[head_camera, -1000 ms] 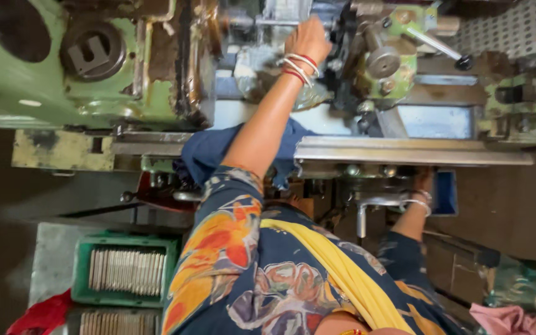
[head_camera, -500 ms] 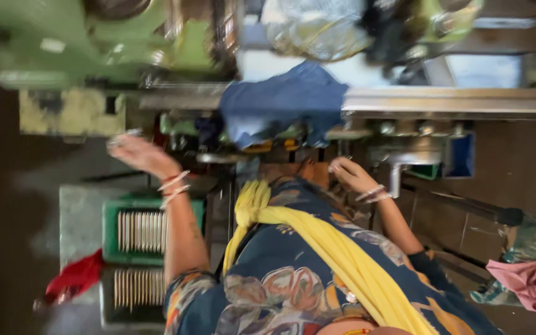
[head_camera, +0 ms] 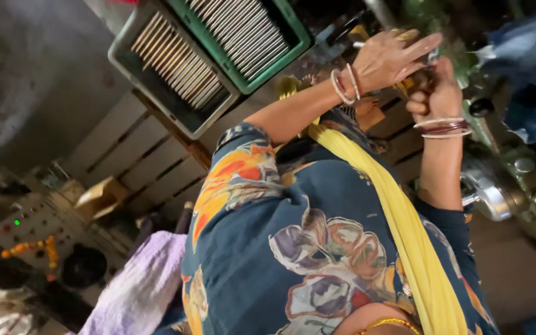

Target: The person repeatedly picks up small metal rods from a green tray, inserts them into a machine, and operates a lever to process them. The person then removes the processed rods and places them back into the tray.

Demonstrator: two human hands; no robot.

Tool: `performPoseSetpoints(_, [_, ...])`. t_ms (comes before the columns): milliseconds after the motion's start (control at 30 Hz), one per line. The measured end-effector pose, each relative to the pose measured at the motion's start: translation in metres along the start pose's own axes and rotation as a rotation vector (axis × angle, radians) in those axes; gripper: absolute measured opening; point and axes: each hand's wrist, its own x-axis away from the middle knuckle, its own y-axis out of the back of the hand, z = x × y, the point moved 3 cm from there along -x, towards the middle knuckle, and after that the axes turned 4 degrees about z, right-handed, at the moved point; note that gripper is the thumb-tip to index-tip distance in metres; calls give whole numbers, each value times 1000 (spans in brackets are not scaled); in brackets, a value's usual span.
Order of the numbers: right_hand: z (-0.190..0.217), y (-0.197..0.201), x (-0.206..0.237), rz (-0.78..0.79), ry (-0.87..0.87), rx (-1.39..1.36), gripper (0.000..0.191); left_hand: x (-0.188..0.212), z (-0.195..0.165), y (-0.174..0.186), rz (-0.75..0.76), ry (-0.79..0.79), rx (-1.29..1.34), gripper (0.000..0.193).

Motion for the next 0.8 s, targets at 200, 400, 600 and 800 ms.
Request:
performPoseSetpoints(200, [11,-15,2,117,-107,149,23,8,19,11,30,-52,-24,52])
performPoseSetpoints(400, [-12,-5,0,122,-281,204,13,10,34,43,274,-514,-48,34])
performPoseSetpoints(600, [-37,21,-53,-25,809,444,22,16,-26,5,-188,732,449,43])
performPoseSetpoints(800, [-36,40,-54,-243,581,126,17,84,43,22,68,820,110,29])
